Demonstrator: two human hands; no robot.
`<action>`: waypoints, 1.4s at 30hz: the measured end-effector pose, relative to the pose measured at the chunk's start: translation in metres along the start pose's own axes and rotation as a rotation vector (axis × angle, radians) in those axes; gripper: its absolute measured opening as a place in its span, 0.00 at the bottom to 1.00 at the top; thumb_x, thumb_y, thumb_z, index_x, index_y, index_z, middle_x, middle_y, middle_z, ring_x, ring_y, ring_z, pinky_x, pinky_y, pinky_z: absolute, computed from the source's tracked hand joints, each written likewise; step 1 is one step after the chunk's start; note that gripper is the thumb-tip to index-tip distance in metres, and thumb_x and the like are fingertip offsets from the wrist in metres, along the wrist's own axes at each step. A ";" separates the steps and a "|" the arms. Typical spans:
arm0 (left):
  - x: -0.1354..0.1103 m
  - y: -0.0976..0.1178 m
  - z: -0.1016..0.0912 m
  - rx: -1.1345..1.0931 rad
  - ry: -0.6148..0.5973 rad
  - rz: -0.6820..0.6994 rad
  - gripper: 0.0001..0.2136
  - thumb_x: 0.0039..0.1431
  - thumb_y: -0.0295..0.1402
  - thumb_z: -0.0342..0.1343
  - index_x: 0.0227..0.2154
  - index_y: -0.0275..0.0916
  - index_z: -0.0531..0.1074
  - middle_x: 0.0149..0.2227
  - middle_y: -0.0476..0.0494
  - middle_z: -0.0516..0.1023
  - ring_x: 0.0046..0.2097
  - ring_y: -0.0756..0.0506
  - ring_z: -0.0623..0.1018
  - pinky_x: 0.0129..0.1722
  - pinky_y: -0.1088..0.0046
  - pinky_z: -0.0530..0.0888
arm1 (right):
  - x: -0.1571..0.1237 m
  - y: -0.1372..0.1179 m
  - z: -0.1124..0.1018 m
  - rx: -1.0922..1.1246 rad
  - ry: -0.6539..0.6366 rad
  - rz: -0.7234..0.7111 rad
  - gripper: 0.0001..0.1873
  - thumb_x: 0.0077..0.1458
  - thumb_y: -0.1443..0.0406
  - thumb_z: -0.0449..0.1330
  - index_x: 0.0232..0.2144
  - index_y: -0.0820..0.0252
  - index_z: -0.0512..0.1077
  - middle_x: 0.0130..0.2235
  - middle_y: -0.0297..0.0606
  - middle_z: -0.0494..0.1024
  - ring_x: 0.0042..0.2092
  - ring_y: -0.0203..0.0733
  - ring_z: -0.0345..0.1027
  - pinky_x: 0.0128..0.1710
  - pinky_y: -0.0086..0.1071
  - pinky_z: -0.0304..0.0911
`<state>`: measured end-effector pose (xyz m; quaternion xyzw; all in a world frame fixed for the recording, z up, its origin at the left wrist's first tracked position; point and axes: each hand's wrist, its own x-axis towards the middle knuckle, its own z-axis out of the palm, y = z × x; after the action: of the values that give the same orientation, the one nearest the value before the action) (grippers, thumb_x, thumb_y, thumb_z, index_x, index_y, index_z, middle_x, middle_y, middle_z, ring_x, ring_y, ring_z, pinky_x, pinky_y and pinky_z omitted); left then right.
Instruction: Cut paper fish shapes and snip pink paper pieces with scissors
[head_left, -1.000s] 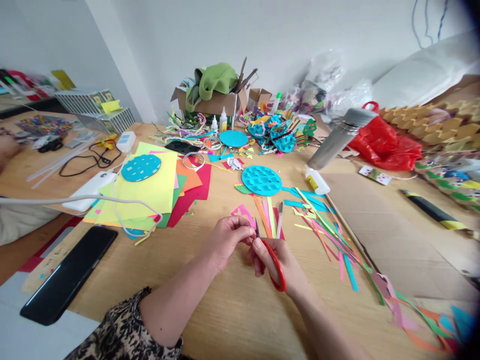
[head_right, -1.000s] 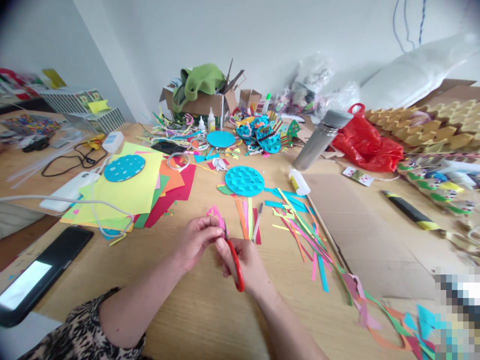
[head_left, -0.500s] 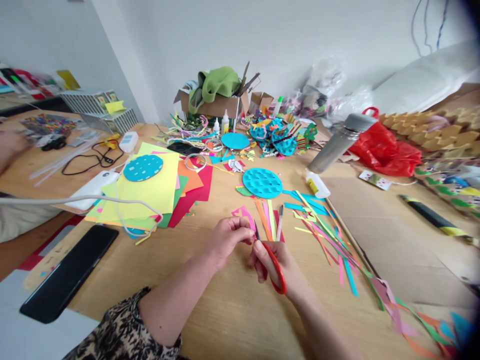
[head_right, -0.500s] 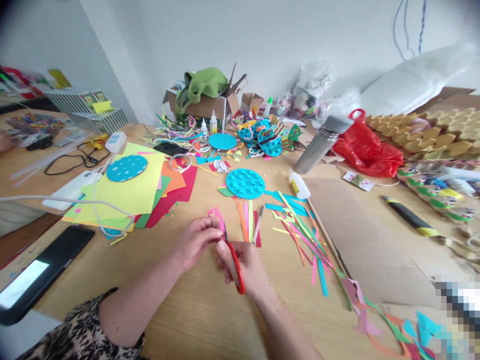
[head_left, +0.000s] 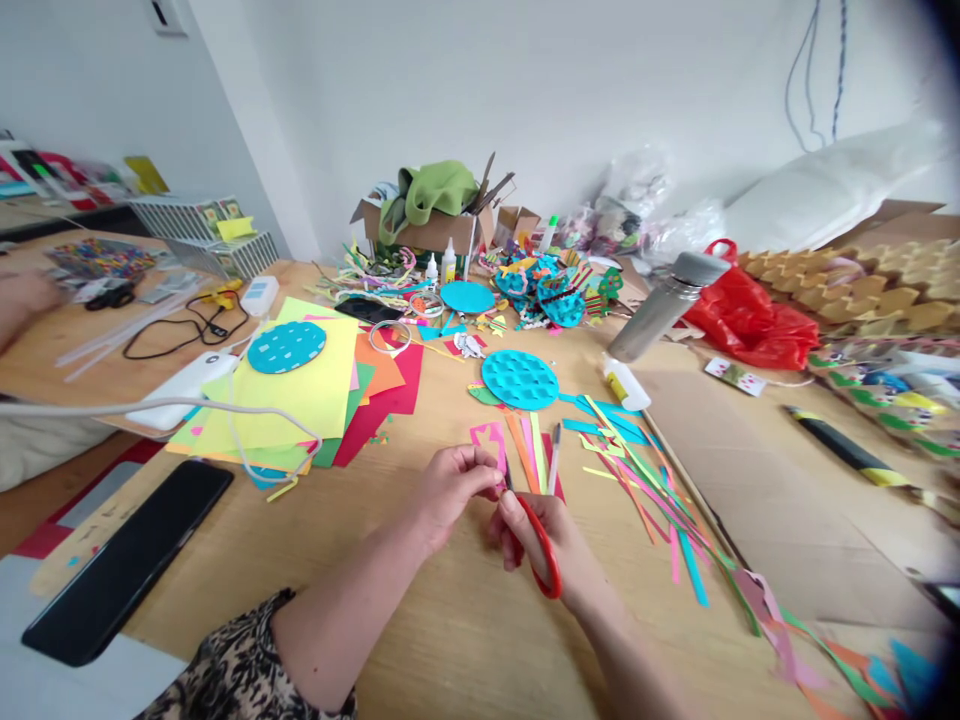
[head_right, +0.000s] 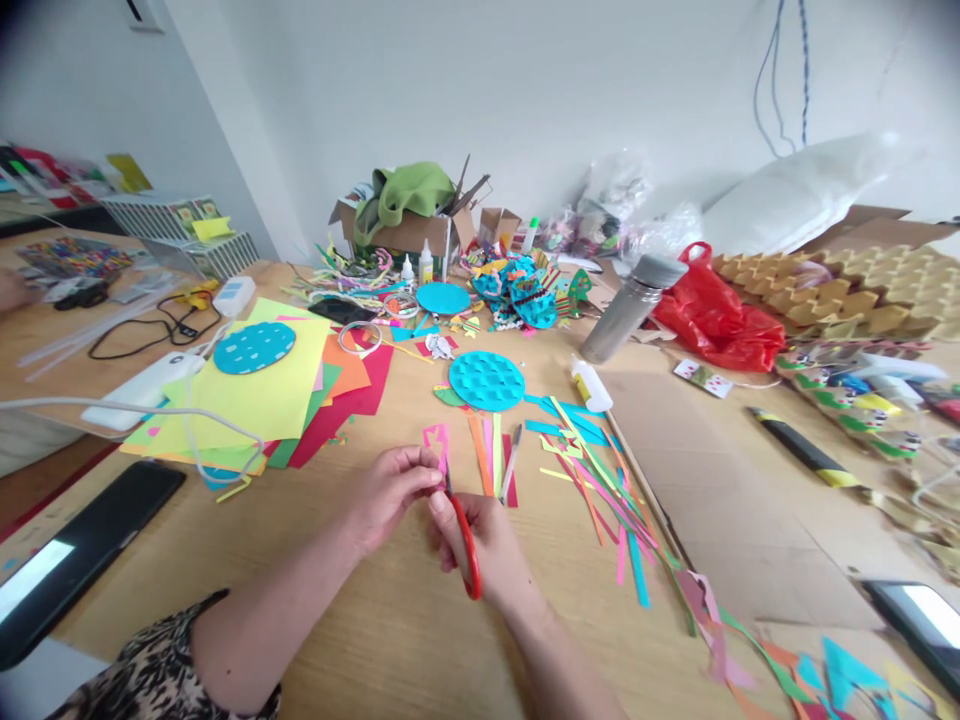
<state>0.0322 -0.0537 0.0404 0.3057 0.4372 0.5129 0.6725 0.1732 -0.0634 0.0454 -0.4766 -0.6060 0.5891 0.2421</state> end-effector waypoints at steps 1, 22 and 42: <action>-0.001 0.001 0.000 0.000 -0.002 -0.005 0.06 0.40 0.30 0.62 0.20 0.35 0.70 0.20 0.50 0.71 0.25 0.53 0.68 0.29 0.76 0.65 | 0.000 -0.001 0.000 -0.004 -0.001 -0.004 0.36 0.51 0.35 0.49 0.20 0.62 0.68 0.14 0.34 0.67 0.17 0.33 0.59 0.18 0.28 0.52; 0.001 0.000 -0.001 0.053 -0.022 0.005 0.06 0.40 0.30 0.62 0.22 0.35 0.70 0.22 0.50 0.71 0.27 0.52 0.68 0.31 0.74 0.65 | 0.000 0.003 -0.001 -0.026 0.018 0.048 0.38 0.47 0.32 0.49 0.19 0.62 0.68 0.13 0.34 0.67 0.16 0.32 0.59 0.17 0.27 0.53; 0.003 -0.001 -0.005 0.047 -0.001 0.007 0.07 0.40 0.31 0.63 0.22 0.34 0.72 0.23 0.48 0.73 0.28 0.51 0.69 0.32 0.73 0.66 | 0.000 0.006 -0.001 -0.014 0.013 0.024 0.38 0.49 0.33 0.49 0.20 0.62 0.69 0.13 0.34 0.67 0.16 0.32 0.60 0.17 0.27 0.53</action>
<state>0.0285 -0.0516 0.0373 0.3233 0.4476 0.5046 0.6637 0.1762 -0.0639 0.0396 -0.4893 -0.6027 0.5847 0.2355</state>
